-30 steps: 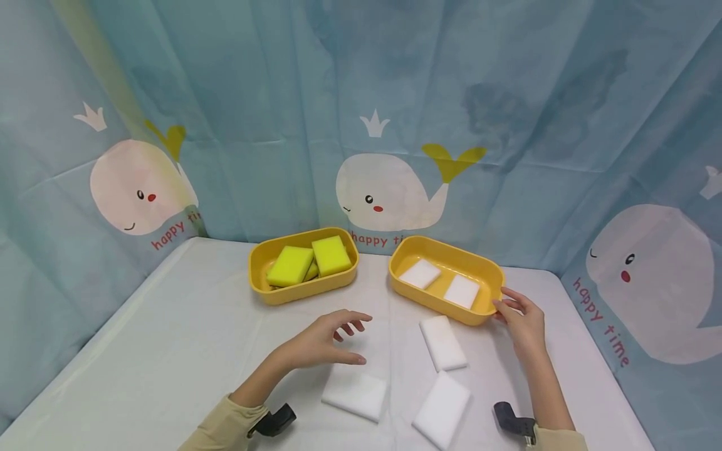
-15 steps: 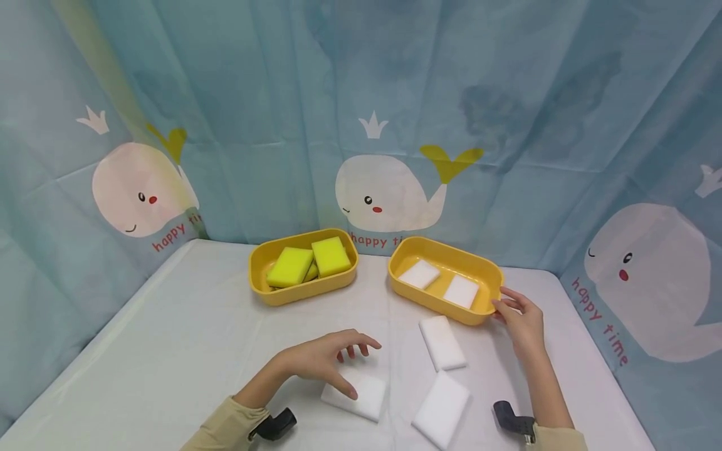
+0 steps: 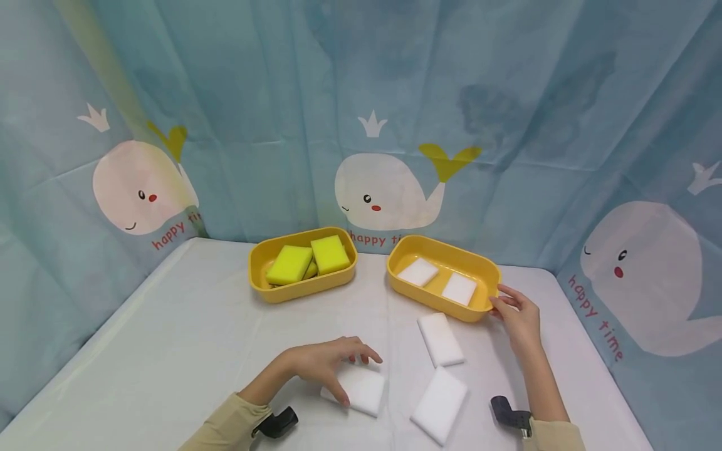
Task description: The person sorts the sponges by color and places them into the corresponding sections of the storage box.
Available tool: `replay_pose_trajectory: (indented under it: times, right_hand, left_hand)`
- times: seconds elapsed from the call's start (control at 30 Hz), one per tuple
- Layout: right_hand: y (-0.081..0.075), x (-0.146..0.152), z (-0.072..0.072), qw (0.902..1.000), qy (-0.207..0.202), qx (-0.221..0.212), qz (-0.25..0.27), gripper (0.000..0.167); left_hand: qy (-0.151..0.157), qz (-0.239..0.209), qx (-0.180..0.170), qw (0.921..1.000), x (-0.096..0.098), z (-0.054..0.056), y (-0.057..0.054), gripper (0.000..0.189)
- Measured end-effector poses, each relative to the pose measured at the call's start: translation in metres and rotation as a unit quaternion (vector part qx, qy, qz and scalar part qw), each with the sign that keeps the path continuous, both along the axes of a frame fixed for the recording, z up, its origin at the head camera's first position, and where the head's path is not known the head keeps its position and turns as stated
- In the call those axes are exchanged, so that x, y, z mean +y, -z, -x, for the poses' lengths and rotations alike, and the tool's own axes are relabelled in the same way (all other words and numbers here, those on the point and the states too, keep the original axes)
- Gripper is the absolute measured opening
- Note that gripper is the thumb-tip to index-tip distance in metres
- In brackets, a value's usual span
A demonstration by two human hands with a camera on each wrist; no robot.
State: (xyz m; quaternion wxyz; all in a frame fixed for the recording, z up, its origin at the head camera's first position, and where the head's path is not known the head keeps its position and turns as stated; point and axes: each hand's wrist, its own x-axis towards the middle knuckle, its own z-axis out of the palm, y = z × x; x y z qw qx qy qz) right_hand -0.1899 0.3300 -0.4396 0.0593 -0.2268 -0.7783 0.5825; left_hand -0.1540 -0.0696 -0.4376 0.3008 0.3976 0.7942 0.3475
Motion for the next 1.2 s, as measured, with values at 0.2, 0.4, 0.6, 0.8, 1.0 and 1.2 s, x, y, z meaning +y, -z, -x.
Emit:
replay_pose_trajectory:
  times: [0.2,0.4,0.6,0.8,1.0,1.2]
  right_hand:
    - [0.000,0.000,0.001,1.0000,0.003,-0.002,-0.002,0.059]
    - [-0.001,-0.001,0.000,1.0000,0.000,-0.002,-0.003,0.058]
    - [-0.001,-0.001,0.000,1.0000,-0.001,0.001,-0.002,0.059]
    - [0.000,0.000,0.001,1.0000,-0.002,0.000,-0.002,0.059]
    - [0.000,0.001,0.000,1.0000,-0.002,0.005,-0.005,0.058]
    - [0.001,0.001,0.001,1.0000,-0.006,0.008,-0.001,0.059]
  left_hand:
    - [0.010,0.023,0.010,0.9996,0.001,-0.001,0.005,0.076]
    - [0.015,0.035,0.024,0.9990,0.000,-0.001,0.006,0.075]
    - [0.038,0.034,0.053,0.9973,-0.002,0.002,0.011,0.071]
    - [0.021,0.025,0.025,0.9992,0.001,-0.001,0.001,0.072]
    - [0.015,0.015,0.030,0.9993,0.002,0.001,-0.002,0.072]
    - [-0.001,0.001,0.024,0.9997,0.002,0.006,-0.005,0.071]
